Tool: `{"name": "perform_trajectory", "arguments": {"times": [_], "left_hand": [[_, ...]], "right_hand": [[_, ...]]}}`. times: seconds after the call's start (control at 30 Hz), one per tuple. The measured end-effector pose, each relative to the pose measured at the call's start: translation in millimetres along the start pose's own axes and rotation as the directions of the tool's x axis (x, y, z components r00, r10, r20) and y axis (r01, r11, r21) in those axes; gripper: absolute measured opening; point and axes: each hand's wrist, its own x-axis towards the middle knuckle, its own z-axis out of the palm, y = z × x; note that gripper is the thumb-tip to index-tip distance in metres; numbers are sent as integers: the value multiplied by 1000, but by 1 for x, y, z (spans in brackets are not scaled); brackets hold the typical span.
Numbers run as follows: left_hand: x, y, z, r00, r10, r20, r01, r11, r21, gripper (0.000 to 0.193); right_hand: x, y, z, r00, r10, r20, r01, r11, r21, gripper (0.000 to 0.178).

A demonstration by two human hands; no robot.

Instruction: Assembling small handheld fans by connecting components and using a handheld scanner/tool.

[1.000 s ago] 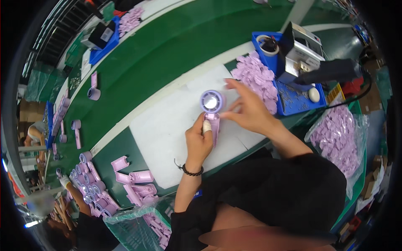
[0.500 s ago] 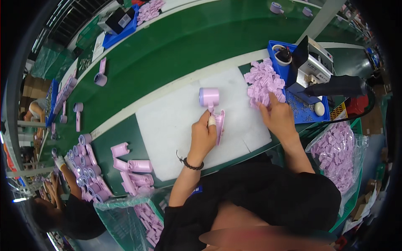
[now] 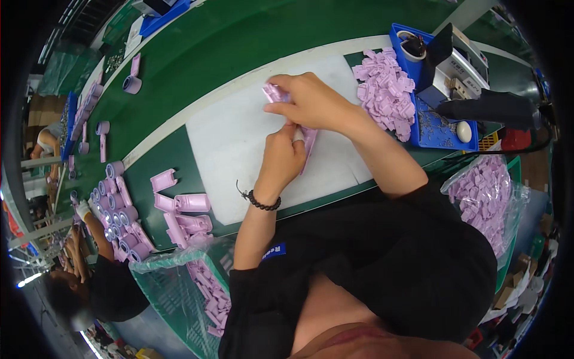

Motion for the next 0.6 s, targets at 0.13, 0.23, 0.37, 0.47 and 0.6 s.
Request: {"name": "perform_trajectory", "arguments": {"times": [0.13, 0.23, 0.37, 0.47, 0.6], "left_hand": [[1, -4, -6, 980, -168, 107, 184, 971, -153, 40], [-2, 6, -5, 907, -329, 264, 402, 862, -307, 41], [-7, 24, -6, 869, -367, 331, 494, 660, -566, 43], [-12, 15, 3, 911, -313, 269, 408, 778, -478, 45], [-17, 12, 6, 947, -231, 222, 300, 883, -361, 48]], "right_hand": [[-19, -9, -9, 994, 106, 4, -105, 989, -106, 41], [-50, 5, -15, 982, 151, -109, -134, 979, 153, 49], [-88, 23, -18, 946, 232, -225, -156, 937, 311, 55], [-103, 27, -27, 964, 126, -235, -72, 972, 223, 50], [-112, 30, -29, 976, -5, -218, 24, 996, 87, 43]]}}
